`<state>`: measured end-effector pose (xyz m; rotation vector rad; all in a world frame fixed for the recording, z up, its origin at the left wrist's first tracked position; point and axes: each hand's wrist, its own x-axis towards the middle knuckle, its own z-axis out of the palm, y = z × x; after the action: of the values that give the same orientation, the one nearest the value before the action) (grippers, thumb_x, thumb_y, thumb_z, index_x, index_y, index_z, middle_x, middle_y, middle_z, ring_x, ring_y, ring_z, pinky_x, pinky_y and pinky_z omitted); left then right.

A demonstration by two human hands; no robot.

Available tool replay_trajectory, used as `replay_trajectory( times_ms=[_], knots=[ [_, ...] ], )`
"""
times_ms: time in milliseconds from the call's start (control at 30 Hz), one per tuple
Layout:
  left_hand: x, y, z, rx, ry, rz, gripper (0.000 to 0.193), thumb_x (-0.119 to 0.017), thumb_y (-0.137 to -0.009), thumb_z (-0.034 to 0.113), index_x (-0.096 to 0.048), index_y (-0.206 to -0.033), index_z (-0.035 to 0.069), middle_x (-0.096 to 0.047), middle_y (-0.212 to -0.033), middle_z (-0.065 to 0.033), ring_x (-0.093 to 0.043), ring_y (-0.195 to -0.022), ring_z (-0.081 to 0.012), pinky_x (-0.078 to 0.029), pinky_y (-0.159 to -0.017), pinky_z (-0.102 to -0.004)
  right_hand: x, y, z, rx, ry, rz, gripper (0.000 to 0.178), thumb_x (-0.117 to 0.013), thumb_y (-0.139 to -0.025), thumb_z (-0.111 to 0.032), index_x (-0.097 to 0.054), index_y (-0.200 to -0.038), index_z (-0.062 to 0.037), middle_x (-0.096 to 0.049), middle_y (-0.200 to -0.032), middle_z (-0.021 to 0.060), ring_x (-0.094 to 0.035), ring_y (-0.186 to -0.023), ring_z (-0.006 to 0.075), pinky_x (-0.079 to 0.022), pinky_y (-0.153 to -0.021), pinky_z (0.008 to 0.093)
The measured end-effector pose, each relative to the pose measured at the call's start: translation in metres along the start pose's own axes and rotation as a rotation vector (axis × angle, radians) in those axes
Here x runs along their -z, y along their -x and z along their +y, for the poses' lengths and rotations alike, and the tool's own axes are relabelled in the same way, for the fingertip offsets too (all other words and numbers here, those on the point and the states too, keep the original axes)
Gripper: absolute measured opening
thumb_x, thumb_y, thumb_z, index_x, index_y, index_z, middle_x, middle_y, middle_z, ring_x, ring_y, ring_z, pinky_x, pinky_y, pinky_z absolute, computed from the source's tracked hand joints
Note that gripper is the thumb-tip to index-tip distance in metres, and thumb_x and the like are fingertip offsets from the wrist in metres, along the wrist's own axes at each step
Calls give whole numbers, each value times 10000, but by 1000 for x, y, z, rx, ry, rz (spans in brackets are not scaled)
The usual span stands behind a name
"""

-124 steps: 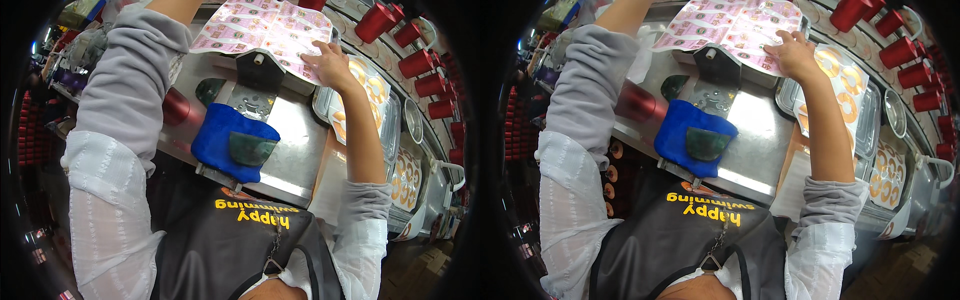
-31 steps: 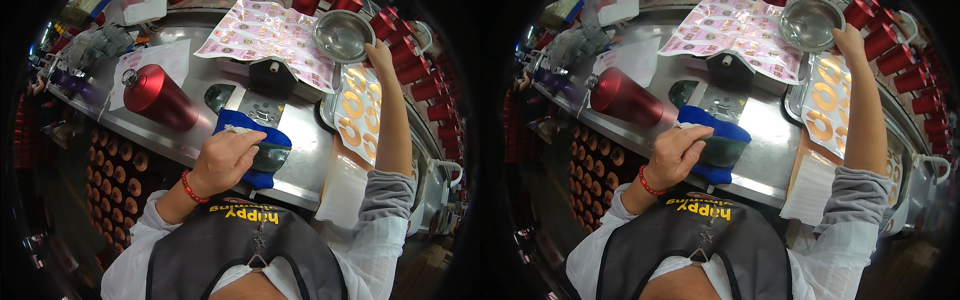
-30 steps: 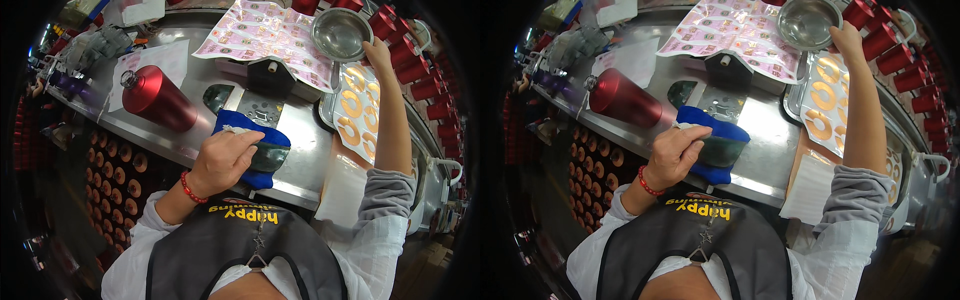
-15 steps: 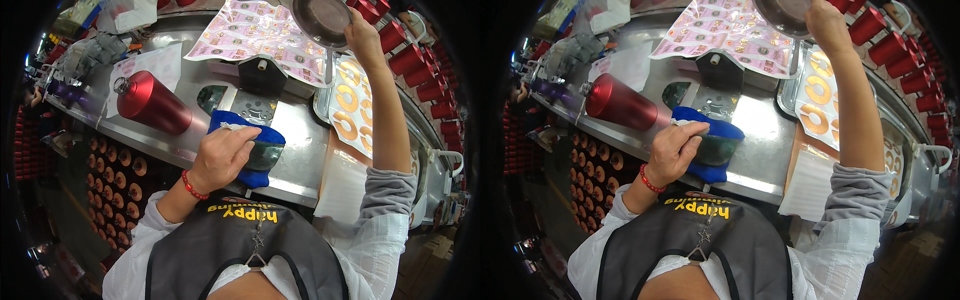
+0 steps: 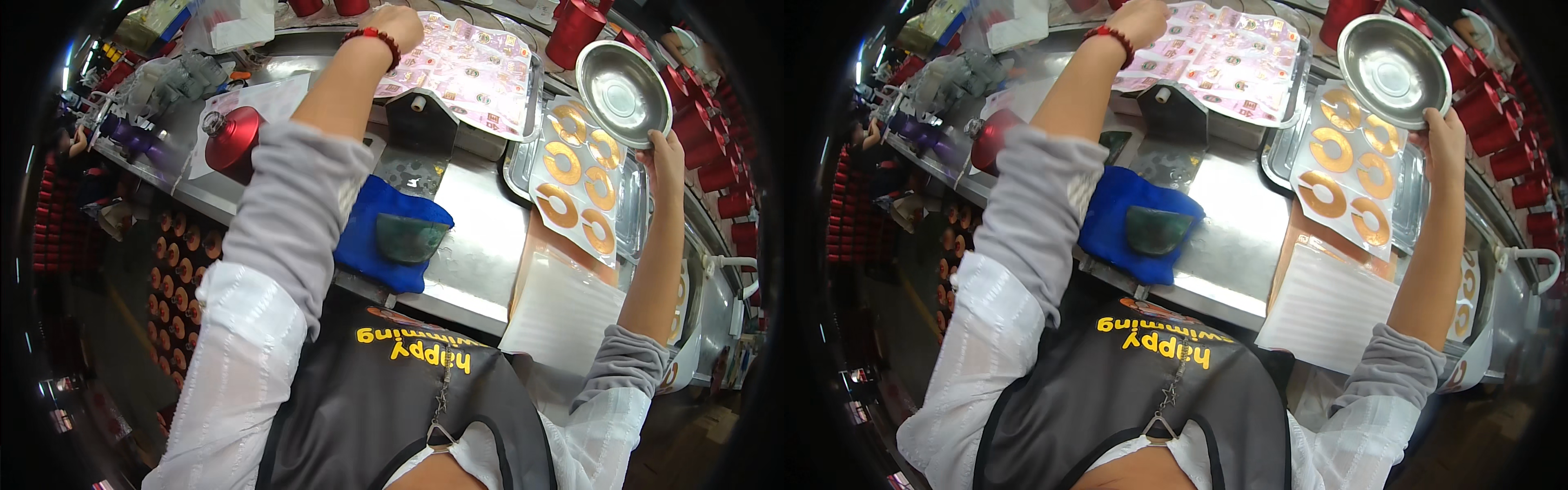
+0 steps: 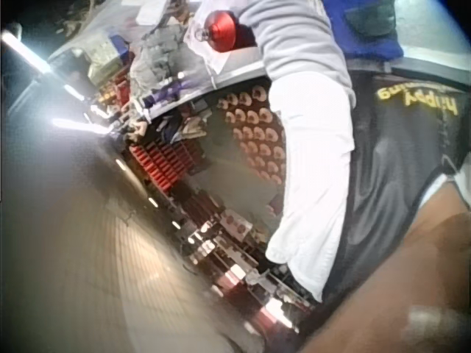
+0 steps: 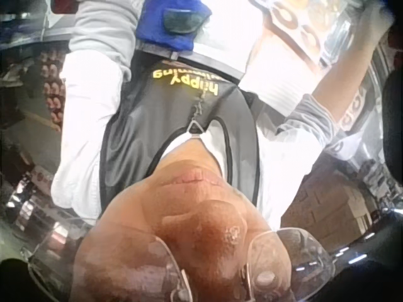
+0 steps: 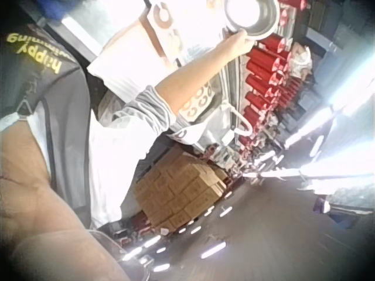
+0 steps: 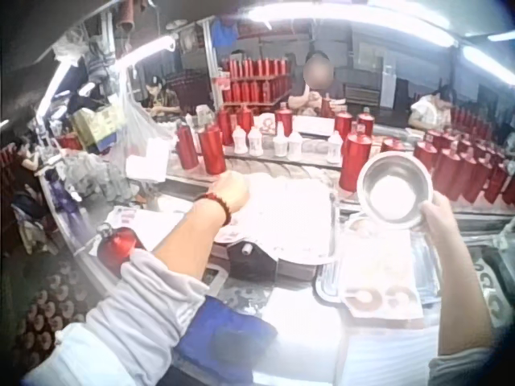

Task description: The person applies a red label to a cylindrical container, smooths it with a green tool, and then applies a gold circular sticker to the top. The person repeats the process on a second container.

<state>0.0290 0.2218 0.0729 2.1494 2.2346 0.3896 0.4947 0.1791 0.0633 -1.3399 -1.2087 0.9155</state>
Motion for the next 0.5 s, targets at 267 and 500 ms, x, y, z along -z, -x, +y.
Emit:
replay_trajectory(
  times_ms=[267, 500],
  knots=[
    [-81, -92, -57, -429, -626, -374, 287, -536, -873, 128, -737, -1009, -25, -727, -988, -226, -719, -911, -389, -574, -811, -444, 142, 46, 21, -37, 80, 110, 186, -545, -961, -101, -596, -1124, -29, -641, -845, 20, -577, -592, 70, -511, -505, 198],
    [-31, -99, 13, -483, -486, -260, 306, -596, -863, 219, -718, -1020, -14, -728, -941, -170, -700, -823, -286, -551, -742, -371, 188, 67, 59, -162, -81, 177, 164, -577, -944, -112, -616, -1081, -29, -630, -850, 33, -596, -629, 107, -525, -512, 216]
  ],
)
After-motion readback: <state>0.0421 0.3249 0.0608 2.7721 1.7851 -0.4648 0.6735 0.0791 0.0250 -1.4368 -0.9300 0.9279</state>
